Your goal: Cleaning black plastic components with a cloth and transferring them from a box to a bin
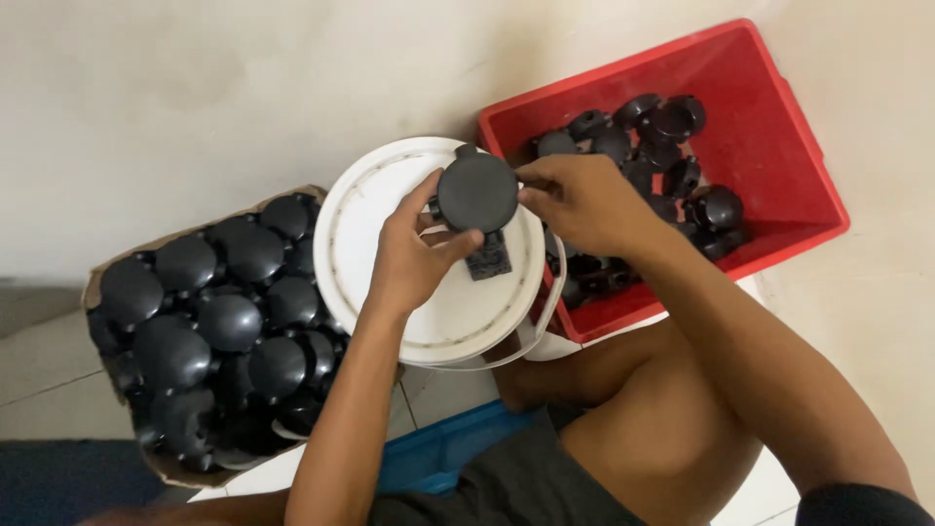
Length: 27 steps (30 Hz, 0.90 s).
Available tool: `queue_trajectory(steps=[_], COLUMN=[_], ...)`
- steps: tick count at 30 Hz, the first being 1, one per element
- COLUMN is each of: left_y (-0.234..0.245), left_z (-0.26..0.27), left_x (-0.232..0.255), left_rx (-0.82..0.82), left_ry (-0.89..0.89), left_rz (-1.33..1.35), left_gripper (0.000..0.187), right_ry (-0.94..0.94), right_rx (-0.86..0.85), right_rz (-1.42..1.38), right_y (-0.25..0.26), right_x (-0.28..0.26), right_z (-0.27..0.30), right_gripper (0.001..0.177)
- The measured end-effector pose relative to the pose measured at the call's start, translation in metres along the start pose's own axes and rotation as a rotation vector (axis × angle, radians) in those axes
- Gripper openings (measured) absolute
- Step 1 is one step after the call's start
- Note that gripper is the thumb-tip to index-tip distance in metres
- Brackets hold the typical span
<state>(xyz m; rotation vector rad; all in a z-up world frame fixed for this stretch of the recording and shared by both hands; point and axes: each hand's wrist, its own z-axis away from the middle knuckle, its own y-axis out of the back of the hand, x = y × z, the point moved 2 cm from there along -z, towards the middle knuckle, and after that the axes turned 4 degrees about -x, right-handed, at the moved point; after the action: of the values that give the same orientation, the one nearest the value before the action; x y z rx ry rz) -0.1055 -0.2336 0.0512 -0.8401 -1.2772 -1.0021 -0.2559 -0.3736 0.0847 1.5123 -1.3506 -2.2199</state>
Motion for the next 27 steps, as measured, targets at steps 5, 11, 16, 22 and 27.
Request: queue_trajectory(steps=[5, 11, 16, 22, 27], left_y=[0.037, 0.061, 0.064, 0.055, 0.043], left_z=[0.032, 0.046, 0.043, 0.033, 0.040], left_x=[0.000, -0.041, -0.084, -0.124, -0.134], left_rx=[0.022, 0.078, 0.089, 0.148, 0.184], left_ry=[0.069, -0.039, -0.241, -0.504, -0.710], left_rz=[-0.253, -0.441, -0.546, -0.903, -0.988], left_gripper=[0.105, 0.100, 0.089, 0.073, 0.051], right_ry=[0.032, 0.153, 0.106, 0.034, -0.217], right_rx=[-0.100, -0.133, -0.202, -0.067, 0.127], right_rz=[-0.188, 0.307, 0.690, 0.235, 0.077], right_y=[-0.051, -0.070, -0.095, -0.089, -0.087], right_x=[-0.015, 0.017, 0.059, 0.056, 0.032], right_z=[-0.004, -0.024, -0.036, -0.040, -0.018], right_gripper=[0.031, 0.039, 0.046, 0.011, 0.028])
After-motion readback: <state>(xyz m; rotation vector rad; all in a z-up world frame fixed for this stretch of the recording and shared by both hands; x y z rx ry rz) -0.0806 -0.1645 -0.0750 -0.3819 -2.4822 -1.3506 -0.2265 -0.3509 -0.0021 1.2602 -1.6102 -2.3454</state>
